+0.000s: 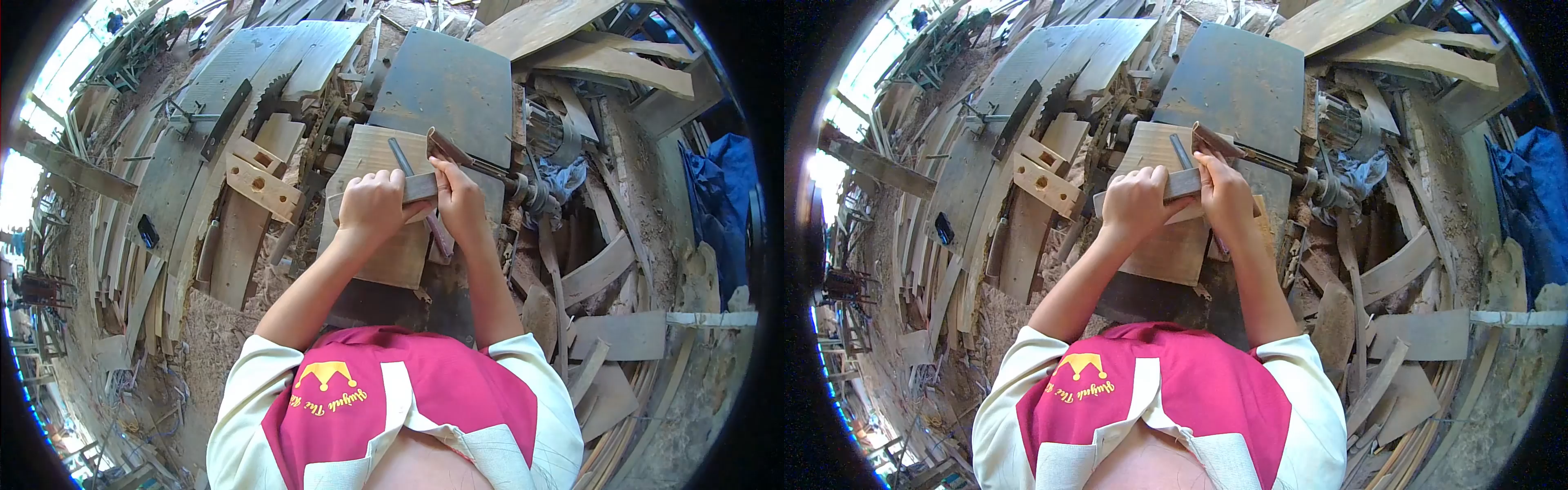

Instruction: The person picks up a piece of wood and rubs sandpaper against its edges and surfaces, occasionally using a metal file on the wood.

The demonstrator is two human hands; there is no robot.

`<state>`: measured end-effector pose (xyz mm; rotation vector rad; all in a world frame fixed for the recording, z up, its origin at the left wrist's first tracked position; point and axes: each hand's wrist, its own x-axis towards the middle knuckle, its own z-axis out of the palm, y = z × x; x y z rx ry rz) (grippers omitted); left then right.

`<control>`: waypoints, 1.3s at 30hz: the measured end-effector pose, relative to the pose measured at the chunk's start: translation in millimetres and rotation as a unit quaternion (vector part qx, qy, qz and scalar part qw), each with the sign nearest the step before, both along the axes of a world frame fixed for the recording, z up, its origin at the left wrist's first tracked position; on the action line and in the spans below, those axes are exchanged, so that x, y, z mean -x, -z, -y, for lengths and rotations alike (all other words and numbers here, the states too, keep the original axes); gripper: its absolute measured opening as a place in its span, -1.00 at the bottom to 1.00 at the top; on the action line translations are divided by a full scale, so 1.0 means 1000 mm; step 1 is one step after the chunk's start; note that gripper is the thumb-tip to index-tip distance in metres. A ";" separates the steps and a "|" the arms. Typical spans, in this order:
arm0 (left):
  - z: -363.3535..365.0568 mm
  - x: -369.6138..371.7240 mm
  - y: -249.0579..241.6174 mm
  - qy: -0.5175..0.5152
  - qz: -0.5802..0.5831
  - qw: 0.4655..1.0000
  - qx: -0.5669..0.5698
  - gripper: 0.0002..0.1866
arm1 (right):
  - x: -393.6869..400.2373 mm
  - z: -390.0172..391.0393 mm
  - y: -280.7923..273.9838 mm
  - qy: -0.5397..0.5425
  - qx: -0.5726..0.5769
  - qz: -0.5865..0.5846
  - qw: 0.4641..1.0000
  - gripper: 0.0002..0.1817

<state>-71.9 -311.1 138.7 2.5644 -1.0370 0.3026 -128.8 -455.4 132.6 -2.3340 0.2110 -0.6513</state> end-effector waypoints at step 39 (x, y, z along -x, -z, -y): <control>-0.247 -0.029 -0.241 0.501 -0.074 0.523 0.686 0.02 | 0.007 -0.013 0.015 0.093 0.088 0.038 0.991 -0.80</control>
